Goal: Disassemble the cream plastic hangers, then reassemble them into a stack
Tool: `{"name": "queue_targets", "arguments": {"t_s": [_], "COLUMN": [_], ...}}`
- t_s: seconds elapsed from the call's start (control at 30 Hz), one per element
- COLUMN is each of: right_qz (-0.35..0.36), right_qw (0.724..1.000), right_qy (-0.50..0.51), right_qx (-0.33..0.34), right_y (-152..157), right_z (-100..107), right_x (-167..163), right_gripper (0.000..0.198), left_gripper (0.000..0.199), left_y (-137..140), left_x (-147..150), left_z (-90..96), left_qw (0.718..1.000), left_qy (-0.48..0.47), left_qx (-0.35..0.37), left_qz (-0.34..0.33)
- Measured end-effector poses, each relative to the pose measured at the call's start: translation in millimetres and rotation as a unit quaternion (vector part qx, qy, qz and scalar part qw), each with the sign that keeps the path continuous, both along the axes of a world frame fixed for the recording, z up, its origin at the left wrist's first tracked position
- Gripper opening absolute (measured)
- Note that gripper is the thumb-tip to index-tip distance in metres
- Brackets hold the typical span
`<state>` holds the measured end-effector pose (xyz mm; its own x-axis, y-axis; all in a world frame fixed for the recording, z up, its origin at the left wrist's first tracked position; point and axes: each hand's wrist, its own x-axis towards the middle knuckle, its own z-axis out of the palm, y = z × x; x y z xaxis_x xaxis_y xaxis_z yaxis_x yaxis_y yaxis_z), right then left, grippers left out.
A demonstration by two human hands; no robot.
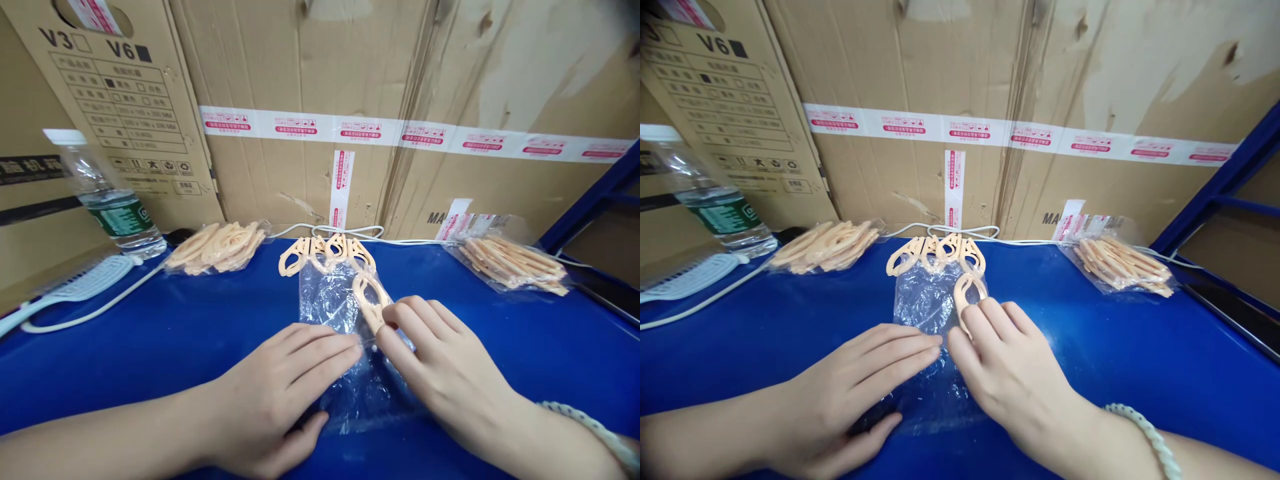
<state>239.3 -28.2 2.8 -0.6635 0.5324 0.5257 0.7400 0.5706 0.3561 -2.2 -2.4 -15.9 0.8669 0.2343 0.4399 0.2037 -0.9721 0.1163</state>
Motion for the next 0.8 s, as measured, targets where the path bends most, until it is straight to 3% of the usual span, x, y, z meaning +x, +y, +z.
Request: {"name": "queue_targets", "arguments": {"t_s": [0.07,0.13,0.2,0.27,0.3,0.37,0.4,0.47,0.57,0.67,0.8], "right_qz": [-0.01,0.009,0.053,0.087,0.086,0.055,0.037,0.0,-0.038,-0.07,-0.11], "right_qw": [0.997,0.978,0.934,0.899,0.903,0.946,0.968,0.985,0.977,0.966,0.955], "right_qy": [0.052,0.115,0.173,0.206,0.209,0.169,0.12,0.004,-0.093,-0.129,-0.139], "right_qx": [-0.06,-0.174,-0.307,-0.377,-0.366,-0.272,-0.217,-0.173,-0.186,-0.213,-0.238], "right_y": [2,7,18,38,50,79,93,121,151,163,163], "right_z": [3,11,24,34,36,35,31,20,5,2,13], "right_x": [4,11,23,36,42,50,53,55,53,52,56], "right_gripper": [0.011,0.009,0.019,0.008,0.01,0.016,0.025,0.044,0.062,0.073,0.064], "left_gripper": [0.06,0.06,0.061,0.062,0.062,0.061,0.06,0.06,0.061,0.063,0.065], "left_y": [0,1,2,3,3,2,2,1,1,2,3], "left_x": [0,1,1,1,1,1,1,0,-2,-3,-5], "left_z": [-1.2,-2.0,-1.7,-0.1,1.0,2.9,3.4,3.3,0.4,-3.4,-6.2], "left_qw": [1.0,1.0,1.0,1.0,1.0,1.0,1.0,1.0,1.0,1.0,1.0], "left_qy": [-0.007,-0.014,-0.012,-0.004,-0.001,0.002,-0.001,-0.012,-0.026,-0.027,-0.024], "left_qx": [0.002,0.002,-0.001,-0.005,-0.007,-0.008,-0.006,0.0,0.005,0.003,-0.003], "left_qz": [-0.002,-0.005,-0.002,0.005,0.007,0.006,0.005,0.004,0.007,0.006,0.008]}}
